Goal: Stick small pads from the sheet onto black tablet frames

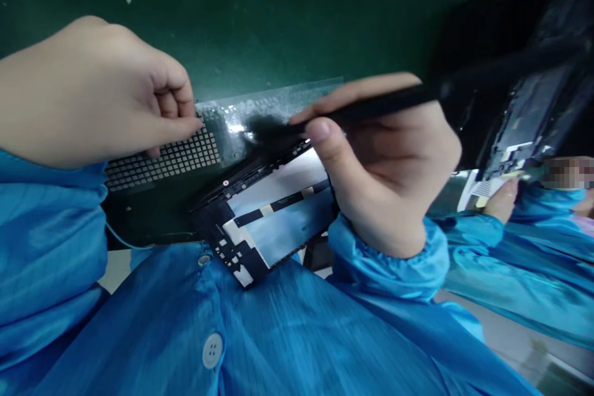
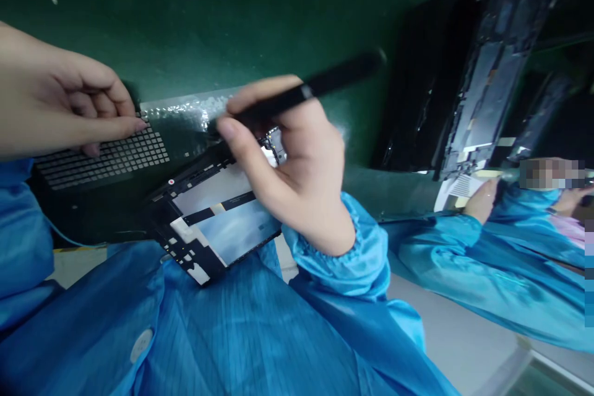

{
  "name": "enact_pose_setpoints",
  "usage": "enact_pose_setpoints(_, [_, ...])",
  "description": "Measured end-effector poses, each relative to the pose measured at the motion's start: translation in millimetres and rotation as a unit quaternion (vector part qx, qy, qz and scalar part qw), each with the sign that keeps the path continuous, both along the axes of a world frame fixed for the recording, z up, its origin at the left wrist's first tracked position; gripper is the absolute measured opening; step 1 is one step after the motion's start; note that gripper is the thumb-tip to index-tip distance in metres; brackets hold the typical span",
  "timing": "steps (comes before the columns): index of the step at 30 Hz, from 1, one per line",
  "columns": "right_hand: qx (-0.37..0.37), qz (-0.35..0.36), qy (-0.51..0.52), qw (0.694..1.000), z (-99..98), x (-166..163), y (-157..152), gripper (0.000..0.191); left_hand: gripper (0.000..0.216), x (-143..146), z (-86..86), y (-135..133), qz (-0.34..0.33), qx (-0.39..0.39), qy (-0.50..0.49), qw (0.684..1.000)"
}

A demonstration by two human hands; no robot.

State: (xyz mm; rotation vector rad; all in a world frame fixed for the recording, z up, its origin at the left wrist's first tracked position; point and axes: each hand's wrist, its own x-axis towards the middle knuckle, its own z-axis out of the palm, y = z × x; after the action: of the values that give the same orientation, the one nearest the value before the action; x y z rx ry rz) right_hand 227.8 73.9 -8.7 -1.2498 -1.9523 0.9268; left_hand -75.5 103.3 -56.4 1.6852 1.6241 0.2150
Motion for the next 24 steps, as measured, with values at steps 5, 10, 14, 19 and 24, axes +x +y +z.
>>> enact_pose_setpoints(5, [-0.107,0.207,0.037,0.972,-18.1,-38.6,46.4,0.016,0.044,16.3,28.7,9.4,-0.153,0.012,0.14,0.978])
enact_pose_setpoints(10, [-0.118,0.228,0.02,0.966,-31.2,-43.6,50.4,0.021,0.037,22.6,33.9,10.2,-0.153,0.008,0.156,0.976])
enact_pose_setpoints(14, [-0.105,0.227,0.015,0.968,-26.6,-39.9,47.1,0.017,0.041,20.7,29.0,8.4,-0.153,0.019,0.151,0.977])
enact_pose_setpoints(19, [-0.13,0.231,-0.012,0.964,-24.1,-44.3,56.8,0.005,0.056,15.3,22.8,8.8,-0.15,0.033,0.125,0.98])
enact_pose_setpoints(24, [-0.263,0.085,0.204,0.939,-11.7,-26.4,51.0,0.012,0.064,13.6,28.8,-9.3,-0.13,0.095,0.054,0.985])
